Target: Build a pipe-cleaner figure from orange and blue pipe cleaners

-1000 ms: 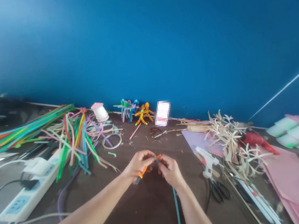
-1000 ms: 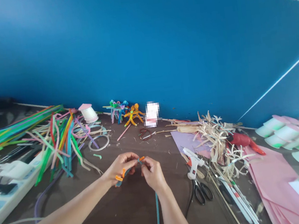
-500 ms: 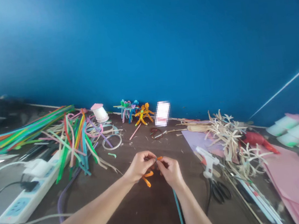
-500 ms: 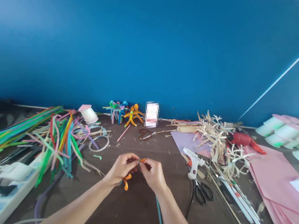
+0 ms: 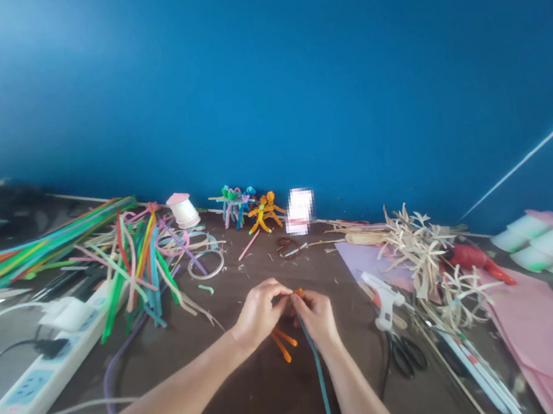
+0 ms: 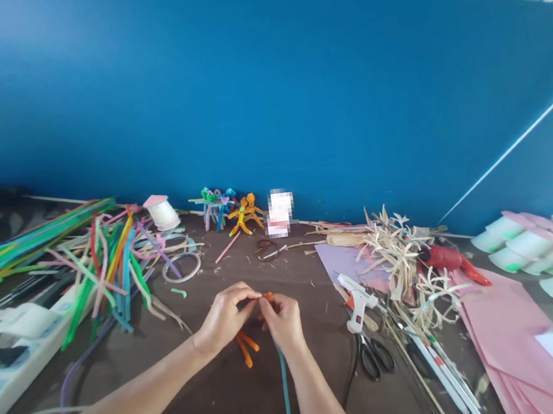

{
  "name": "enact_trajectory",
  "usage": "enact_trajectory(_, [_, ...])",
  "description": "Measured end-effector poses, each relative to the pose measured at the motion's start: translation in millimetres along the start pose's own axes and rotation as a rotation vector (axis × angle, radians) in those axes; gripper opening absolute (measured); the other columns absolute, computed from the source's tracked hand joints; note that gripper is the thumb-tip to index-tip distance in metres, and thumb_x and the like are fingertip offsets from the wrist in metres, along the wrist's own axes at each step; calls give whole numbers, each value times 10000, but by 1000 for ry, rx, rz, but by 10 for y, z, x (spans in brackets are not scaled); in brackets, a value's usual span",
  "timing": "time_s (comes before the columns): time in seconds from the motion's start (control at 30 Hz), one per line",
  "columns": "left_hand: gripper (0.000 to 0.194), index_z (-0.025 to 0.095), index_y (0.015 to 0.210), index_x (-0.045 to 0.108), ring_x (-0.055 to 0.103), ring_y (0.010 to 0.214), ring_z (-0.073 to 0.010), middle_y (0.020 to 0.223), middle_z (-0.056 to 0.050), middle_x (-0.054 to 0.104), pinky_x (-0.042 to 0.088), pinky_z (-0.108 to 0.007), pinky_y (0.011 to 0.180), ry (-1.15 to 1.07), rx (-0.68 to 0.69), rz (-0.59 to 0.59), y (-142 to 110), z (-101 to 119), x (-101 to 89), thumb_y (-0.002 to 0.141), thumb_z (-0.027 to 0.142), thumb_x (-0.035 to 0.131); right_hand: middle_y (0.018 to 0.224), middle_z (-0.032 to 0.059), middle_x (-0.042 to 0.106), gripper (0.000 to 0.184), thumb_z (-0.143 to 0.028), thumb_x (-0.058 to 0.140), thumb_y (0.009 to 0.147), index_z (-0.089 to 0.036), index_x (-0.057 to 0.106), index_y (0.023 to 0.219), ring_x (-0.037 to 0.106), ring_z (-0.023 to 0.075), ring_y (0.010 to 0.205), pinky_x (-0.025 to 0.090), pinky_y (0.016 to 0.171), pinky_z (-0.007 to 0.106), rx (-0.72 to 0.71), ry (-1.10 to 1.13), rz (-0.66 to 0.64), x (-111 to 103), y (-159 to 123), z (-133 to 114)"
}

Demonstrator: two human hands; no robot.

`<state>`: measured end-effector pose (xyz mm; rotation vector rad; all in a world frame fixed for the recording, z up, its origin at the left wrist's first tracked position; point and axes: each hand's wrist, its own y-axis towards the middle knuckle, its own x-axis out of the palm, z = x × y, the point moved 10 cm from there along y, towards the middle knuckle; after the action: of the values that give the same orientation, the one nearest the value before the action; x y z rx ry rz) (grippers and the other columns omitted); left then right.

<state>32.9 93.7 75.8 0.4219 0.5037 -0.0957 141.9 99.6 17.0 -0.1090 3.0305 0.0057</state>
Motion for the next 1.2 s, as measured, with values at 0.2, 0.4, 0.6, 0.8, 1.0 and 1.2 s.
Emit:
enact_trajectory(0.2, [148, 169, 759, 649, 576, 686, -115, 733, -19, 609, 432, -204, 659, -14, -9, -25, 18, 20, 0, 701, 89, 538, 490, -22, 538, 251, -373, 586, 683, -132, 575, 617, 470, 66, 367, 368, 364, 166, 71, 149, 22, -12, 20, 121])
enact_trajectory(0.4, [135, 160, 760, 634, 570, 667, -111, 723, -12, 611, 427, -193, 632, -16, -63, -16, 27, -50, 8, 689, 100, 536, 507, -28, 548, 177, -310, 595, 662, -133, 594, 659, 460, 56, 370, 370, 374, 162, 103, 219, 12, 11, 16, 131])
enact_trajectory(0.6, [110, 164, 719, 617, 547, 622, -101, 671, 4, 596, 413, -187, 605, -1, -63, -6, 51, -80, 0, 700, 111, 523, 482, -38, 535, 147, -282, 582, 666, -136, 588, 652, 454, 57, 361, 364, 372, 163, 105, 237, -2, 27, 13, 132])
enact_trajectory(0.8, [155, 166, 735, 621, 550, 670, -108, 721, -18, 577, 415, -198, 643, 52, 65, -22, 37, 58, -19, 718, 80, 493, 492, -18, 552, 231, -353, 586, 680, -125, 586, 638, 467, 63, 363, 351, 360, 163, 99, 204, -12, 31, 5, 118])
enact_trajectory(1.0, [154, 167, 748, 614, 542, 665, -105, 719, -18, 560, 420, -198, 635, 50, 98, -2, 12, 87, -13, 739, 91, 481, 474, -12, 554, 286, -401, 594, 675, -121, 586, 616, 475, 70, 367, 360, 369, 165, 133, 220, -8, 30, -17, 106])
enact_trajectory(1.2, [167, 170, 751, 617, 537, 657, -100, 715, -16, 552, 410, -192, 620, 79, 127, -21, -1, 100, 9, 744, 84, 474, 482, -12, 563, 291, -410, 602, 671, -122, 594, 629, 472, 71, 362, 352, 365, 167, 135, 240, -12, 40, -19, 115])
